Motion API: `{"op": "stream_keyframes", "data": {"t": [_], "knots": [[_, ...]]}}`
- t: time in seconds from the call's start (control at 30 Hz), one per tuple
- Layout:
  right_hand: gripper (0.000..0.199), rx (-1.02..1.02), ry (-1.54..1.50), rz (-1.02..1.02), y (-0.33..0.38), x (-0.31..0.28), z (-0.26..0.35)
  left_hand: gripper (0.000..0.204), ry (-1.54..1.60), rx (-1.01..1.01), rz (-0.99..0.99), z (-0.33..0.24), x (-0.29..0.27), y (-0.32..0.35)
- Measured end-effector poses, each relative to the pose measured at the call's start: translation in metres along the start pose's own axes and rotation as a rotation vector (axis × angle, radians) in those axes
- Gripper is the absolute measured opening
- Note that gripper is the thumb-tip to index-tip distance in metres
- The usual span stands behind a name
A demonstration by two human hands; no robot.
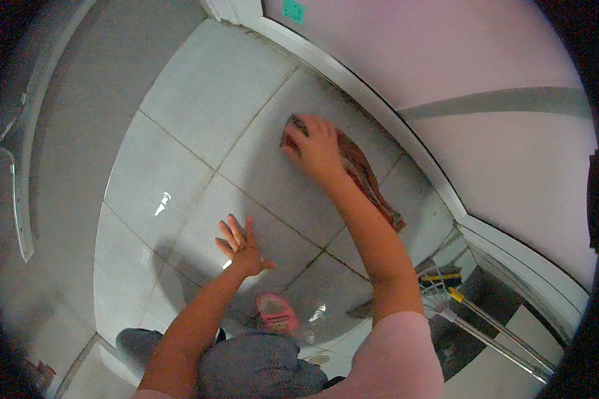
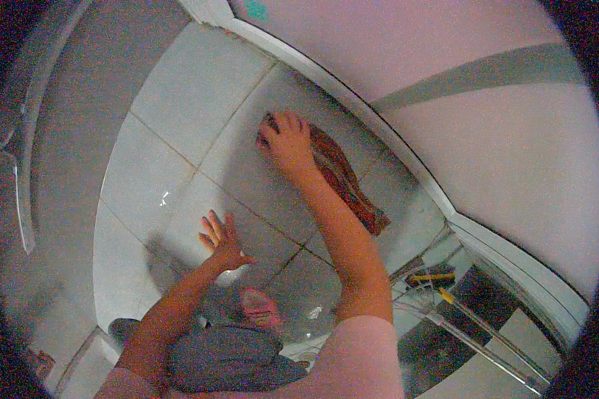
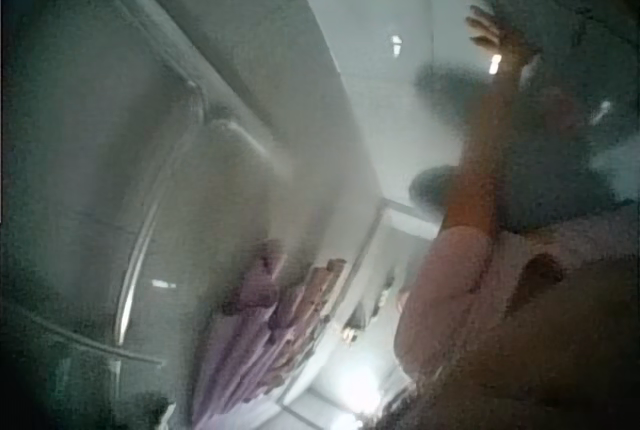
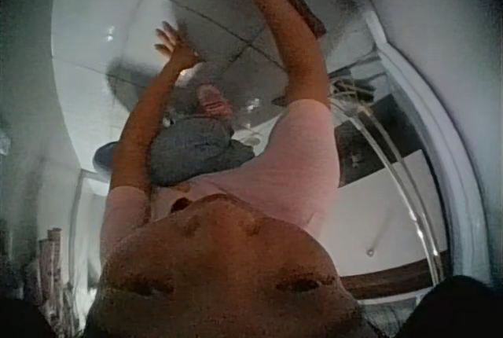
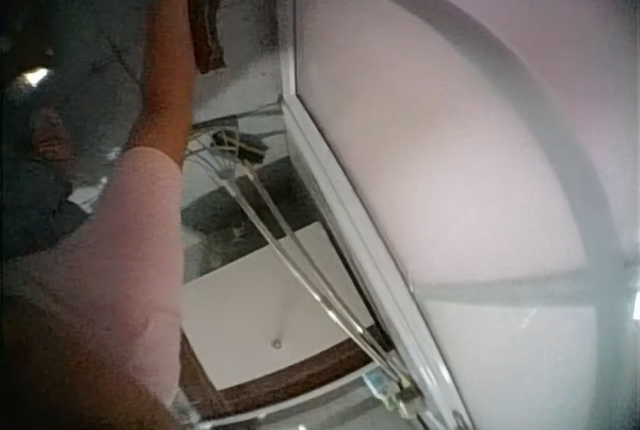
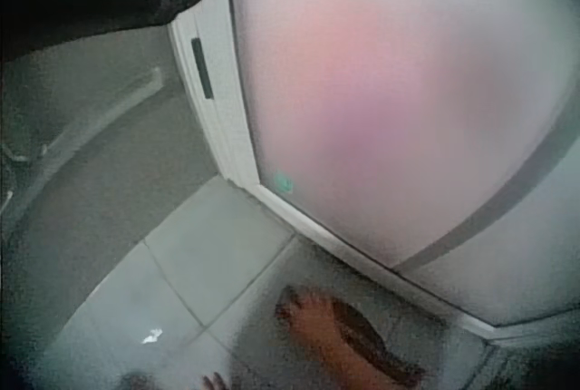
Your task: The person sits on the bathroom floor and scrubs the tiles with a cloth. They remove a drain cover, clean the drain area, and then wash the drain cover and a small brush in the sink. Finally, they place the drain cover back and wipe the floor with a mop.
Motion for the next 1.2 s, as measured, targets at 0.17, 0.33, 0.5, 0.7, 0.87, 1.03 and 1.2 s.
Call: {"op": "stream_keyframes", "data": {"t": [0.17, 0.33, 0.5, 0.7, 0.87, 1.03, 1.2], "knots": [[0.041, 0.061, 0.049, -0.04, 0.016, 0.015, -0.017, 0.136, 0.047, 0.009, -0.05, 0.005, 0.006, 0.0], [0.044, 0.005, -0.152, -0.216, -0.074, 0.032, -0.032, 0.136, 0.025, 0.025, -0.019, 0.0, 0.004, -0.003], [0.043, 0.128, 0.19, -0.029, -0.04, 0.03, -0.052, 0.138, -0.048, -0.035, -0.005, -0.003, 0.001, 0.0], [0.052, 0.295, 0.576, -0.014, 0.07, -0.038, -0.104, 0.139, -0.039, -0.015, -0.004, -0.007, 0.0, 0.001], [0.048, 0.618, 0.746, 0.056, 0.153, -0.083, -0.121, 0.141, -0.06, 0.003, -0.027, -0.002, 0.003, -0.001], [0.045, 1.123, 0.517, 0.017, 0.256, -0.126, -0.157, 0.145, -0.106, -0.044, -0.019, -0.004, 0.004, -0.003], [0.047, 0.743, 0.686, 0.344, 0.292, -0.144, -0.112, 0.144, -0.107, -0.042, -0.07, -0.002, -0.004, 0.008]]}}
Point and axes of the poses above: each hand's wrist, its own y-axis away from the middle knuckle, its own x-axis out of the palm, z = x × y, the point moved 4 cm from there along -y, towards the middle knuckle
